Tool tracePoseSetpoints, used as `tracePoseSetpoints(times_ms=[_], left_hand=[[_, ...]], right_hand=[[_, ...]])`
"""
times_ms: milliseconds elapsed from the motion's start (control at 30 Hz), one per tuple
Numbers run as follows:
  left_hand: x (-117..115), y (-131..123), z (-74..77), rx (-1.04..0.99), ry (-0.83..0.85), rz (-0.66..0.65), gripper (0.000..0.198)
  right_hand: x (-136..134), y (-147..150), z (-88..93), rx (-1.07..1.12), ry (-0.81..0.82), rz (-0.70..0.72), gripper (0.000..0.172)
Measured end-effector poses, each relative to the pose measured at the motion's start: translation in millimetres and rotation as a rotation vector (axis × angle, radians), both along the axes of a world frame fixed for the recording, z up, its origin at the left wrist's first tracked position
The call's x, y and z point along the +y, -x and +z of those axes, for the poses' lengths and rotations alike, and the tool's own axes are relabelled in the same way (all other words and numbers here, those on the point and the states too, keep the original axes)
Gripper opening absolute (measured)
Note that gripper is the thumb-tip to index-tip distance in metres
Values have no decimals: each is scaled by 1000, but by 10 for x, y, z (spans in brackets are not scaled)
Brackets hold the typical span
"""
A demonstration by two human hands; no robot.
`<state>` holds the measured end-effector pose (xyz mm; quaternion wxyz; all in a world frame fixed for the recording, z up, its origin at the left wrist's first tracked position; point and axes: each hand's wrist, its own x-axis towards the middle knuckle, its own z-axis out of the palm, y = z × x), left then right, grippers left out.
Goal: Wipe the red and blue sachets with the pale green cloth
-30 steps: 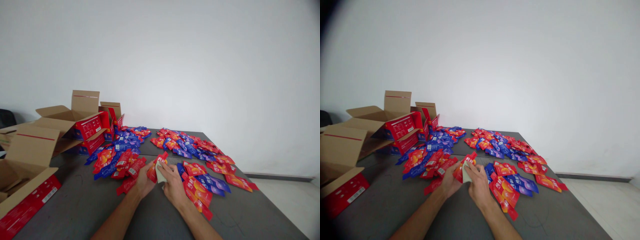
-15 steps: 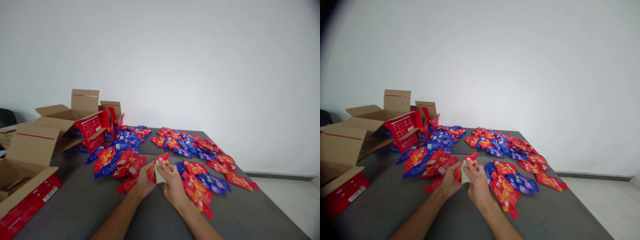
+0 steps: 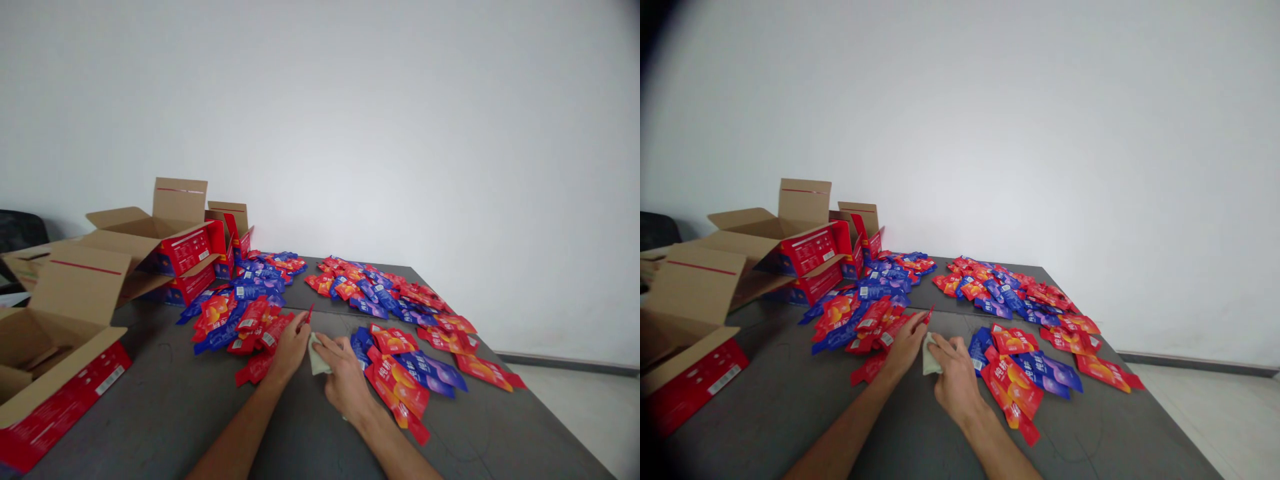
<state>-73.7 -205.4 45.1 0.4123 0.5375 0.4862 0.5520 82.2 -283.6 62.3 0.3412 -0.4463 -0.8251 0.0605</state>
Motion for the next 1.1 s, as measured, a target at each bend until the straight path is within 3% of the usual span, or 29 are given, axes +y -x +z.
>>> tracePoseSetpoints(times_ms=[133, 300, 400, 567, 733, 900, 1100], left_hand=[[83, 197, -50, 289, -225, 89, 47], [123, 367, -193, 625, -173, 157, 34], [110, 388, -259, 695, -160, 186, 23], [95, 303, -229, 835, -175, 204, 21], [18, 85, -146, 648, -238, 135, 17], [-151, -318, -133, 348, -195, -154, 7], [-240, -961, -154, 20, -76, -296, 16]], right_hand=[[67, -63, -80, 29, -12, -87, 84], [98, -90, -132, 29, -16, -110, 86], [103, -89, -152, 25, -9, -118, 87], [127, -130, -158, 60, 5, -171, 87], [143, -245, 7, 65, 9, -279, 82], [79, -506, 245, 63, -5, -358, 73], [-124, -995, 198, 98, -25, -479, 67]])
